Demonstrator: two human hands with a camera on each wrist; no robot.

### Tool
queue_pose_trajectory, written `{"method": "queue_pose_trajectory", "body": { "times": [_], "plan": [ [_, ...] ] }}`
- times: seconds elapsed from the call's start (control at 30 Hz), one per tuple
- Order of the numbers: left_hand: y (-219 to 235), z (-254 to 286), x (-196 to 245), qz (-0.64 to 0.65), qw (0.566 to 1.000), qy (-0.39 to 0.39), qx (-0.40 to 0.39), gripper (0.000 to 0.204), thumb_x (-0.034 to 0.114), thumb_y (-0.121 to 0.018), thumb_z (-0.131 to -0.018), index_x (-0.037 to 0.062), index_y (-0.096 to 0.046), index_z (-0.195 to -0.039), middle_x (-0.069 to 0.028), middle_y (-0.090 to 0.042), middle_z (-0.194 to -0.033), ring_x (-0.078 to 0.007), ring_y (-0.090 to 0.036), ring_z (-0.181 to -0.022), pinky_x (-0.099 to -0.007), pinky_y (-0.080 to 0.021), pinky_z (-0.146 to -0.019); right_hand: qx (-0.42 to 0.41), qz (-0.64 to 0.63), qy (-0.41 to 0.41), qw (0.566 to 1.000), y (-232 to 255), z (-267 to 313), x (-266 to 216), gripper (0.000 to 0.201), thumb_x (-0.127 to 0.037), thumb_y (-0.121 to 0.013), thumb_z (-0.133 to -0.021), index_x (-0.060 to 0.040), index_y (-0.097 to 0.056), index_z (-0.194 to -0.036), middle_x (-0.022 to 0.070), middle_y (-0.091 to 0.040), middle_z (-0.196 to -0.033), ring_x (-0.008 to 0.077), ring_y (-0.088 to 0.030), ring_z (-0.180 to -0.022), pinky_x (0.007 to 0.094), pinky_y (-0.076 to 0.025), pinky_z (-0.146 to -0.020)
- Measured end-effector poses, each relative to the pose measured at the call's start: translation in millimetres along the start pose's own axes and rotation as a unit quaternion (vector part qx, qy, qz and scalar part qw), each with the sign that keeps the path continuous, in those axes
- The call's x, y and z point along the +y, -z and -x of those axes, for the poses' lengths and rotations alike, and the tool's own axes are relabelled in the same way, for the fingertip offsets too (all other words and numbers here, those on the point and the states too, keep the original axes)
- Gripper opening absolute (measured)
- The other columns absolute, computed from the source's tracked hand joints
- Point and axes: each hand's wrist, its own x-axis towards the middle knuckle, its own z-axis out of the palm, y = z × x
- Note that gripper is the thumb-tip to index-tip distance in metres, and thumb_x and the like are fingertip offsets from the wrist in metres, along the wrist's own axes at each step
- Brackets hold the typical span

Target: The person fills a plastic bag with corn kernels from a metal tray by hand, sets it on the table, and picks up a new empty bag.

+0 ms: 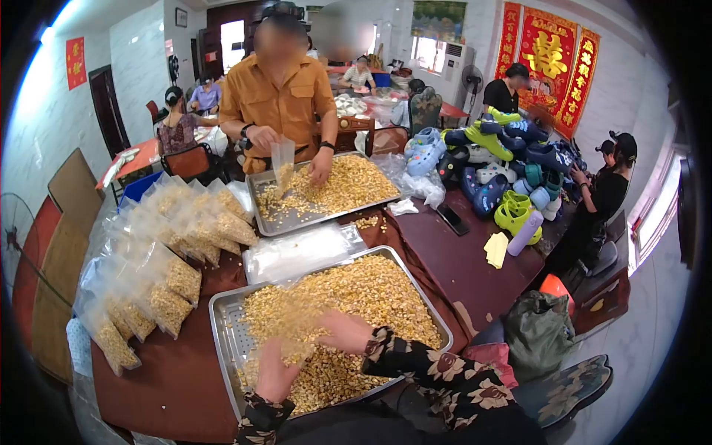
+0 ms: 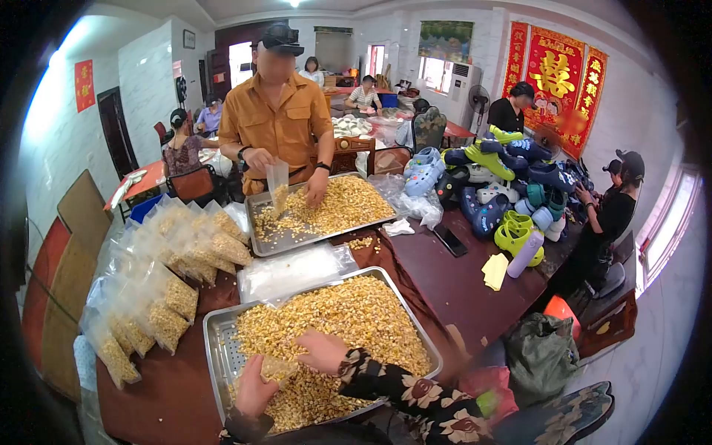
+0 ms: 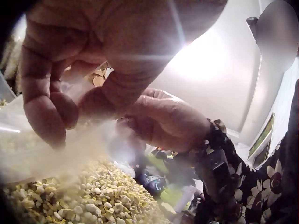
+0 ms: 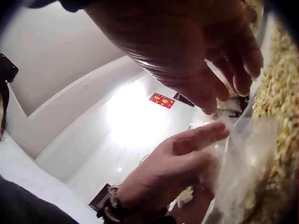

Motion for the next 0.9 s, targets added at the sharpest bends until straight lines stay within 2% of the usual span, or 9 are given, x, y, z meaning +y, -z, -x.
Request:
{"method": "queue_pose_trajectory", "body": {
  "times": [0.13,0.2,0.33,0.4,0.5,0.67,0.77,0.83,0.9],
  "plan": [
    [0,3,3,0.003,0.998,-0.035,0.061,0.052,0.021,-0.07,-0.077,-0.0019,-0.05,-0.12,-0.0252,-0.052,-0.118,-0.0425,-0.047,-0.113,-0.0446,-0.038,-0.097,-0.065,0.101,-0.111,0.987,22,20,31,0.052,-0.044,-0.064,-0.082,-0.0125,-0.055,-0.122,0.0155,-0.053,-0.114,0.0337,-0.056,-0.106,0.0431,-0.048,-0.086],
    [-9,2,-12,0.009,1.0,-0.003,0.021,0.065,0.011,-0.066,-0.074,-0.0094,-0.041,-0.13,-0.0294,-0.038,-0.138,-0.0354,-0.056,-0.099,-0.0353,-0.048,-0.083,-0.053,0.111,-0.143,0.982,23,31,34,0.056,-0.045,-0.066,-0.081,-0.013,-0.053,-0.125,0.0152,-0.052,-0.117,0.0339,-0.056,-0.105,0.0431,-0.048,-0.086],
    [-16,4,-15,-0.102,0.991,-0.054,0.069,0.063,0.011,-0.065,-0.077,-0.0077,-0.04,-0.132,-0.0287,-0.037,-0.139,-0.0355,-0.056,-0.099,-0.036,-0.047,-0.082,-0.047,0.1,-0.13,0.985,8,39,28,0.061,-0.042,-0.07,-0.079,-0.0119,-0.05,-0.128,0.0167,-0.05,-0.119,0.0356,-0.056,-0.104,0.0429,-0.048,-0.086],
    [-7,4,2,0.036,0.999,0.019,0.027,0.06,0.023,-0.065,-0.083,-0.0054,-0.04,-0.13,-0.0277,-0.044,-0.131,-0.0424,-0.043,-0.123,-0.0425,-0.04,-0.1,-0.032,0.047,-0.113,0.992,5,35,22,0.064,-0.037,-0.073,-0.077,-0.0112,-0.047,-0.13,0.0185,-0.048,-0.12,0.0375,-0.056,-0.103,0.0436,-0.048,-0.087],
    [-8,6,-1,0.014,0.999,-0.002,0.032,0.059,0.02,-0.064,-0.084,-0.0064,-0.039,-0.13,-0.0285,-0.041,-0.133,-0.0427,-0.043,-0.122,-0.0414,-0.041,-0.099,-0.048,0.029,-0.113,0.992,4,26,9,0.065,-0.031,-0.074,-0.077,-0.0106,-0.045,-0.131,0.0201,-0.046,-0.121,0.0391,-0.056,-0.101,0.0434,-0.047,-0.087],
    [-5,9,-2,0.032,0.998,-0.014,0.045,0.057,0.012,-0.061,-0.081,-0.0059,-0.038,-0.131,-0.0277,-0.039,-0.135,-0.0434,-0.044,-0.122,-0.0415,-0.041,-0.099,0.073,-0.045,-0.007,0.996,-25,13,45,0.022,-0.012,-0.063,-0.079,-0.0053,-0.061,-0.1,0.0166,-0.056,-0.089,0.0353,-0.058,-0.082,0.0423,-0.047,-0.072],
    [-4,9,-3,0.021,0.998,-0.023,0.053,0.058,0.009,-0.06,-0.08,-0.0056,-0.038,-0.132,-0.0275,-0.039,-0.136,-0.0435,-0.043,-0.122,-0.0413,-0.041,-0.099,0.051,-0.097,-0.03,0.994,-12,1,41,0.019,-0.013,-0.063,-0.079,-0.0041,-0.062,-0.096,0.0158,-0.059,-0.087,0.0312,-0.058,-0.079,0.0388,-0.047,-0.071],
    [-8,8,-10,0.026,0.999,-0.025,0.033,0.064,0.008,-0.061,-0.079,-0.0082,-0.035,-0.135,-0.0286,-0.033,-0.141,-0.0329,-0.059,-0.092,-0.036,-0.049,-0.081,0.033,-0.126,-0.056,0.99,4,-6,18,0.018,-0.013,-0.064,-0.079,-0.0036,-0.063,-0.094,0.0144,-0.062,-0.085,0.0262,-0.059,-0.076,0.0358,-0.048,-0.07],
    [-7,8,-9,0.022,0.999,-0.014,0.026,0.064,0.008,-0.061,-0.079,-0.0081,-0.035,-0.135,-0.0284,-0.032,-0.142,-0.0321,-0.059,-0.091,-0.0359,-0.049,-0.081,-0.003,-0.168,-0.083,0.982,10,-12,2,0.02,-0.013,-0.064,-0.079,-0.0036,-0.063,-0.097,0.0136,-0.063,-0.088,0.0229,-0.061,-0.076,0.0336,-0.049,-0.07]
  ]
}}
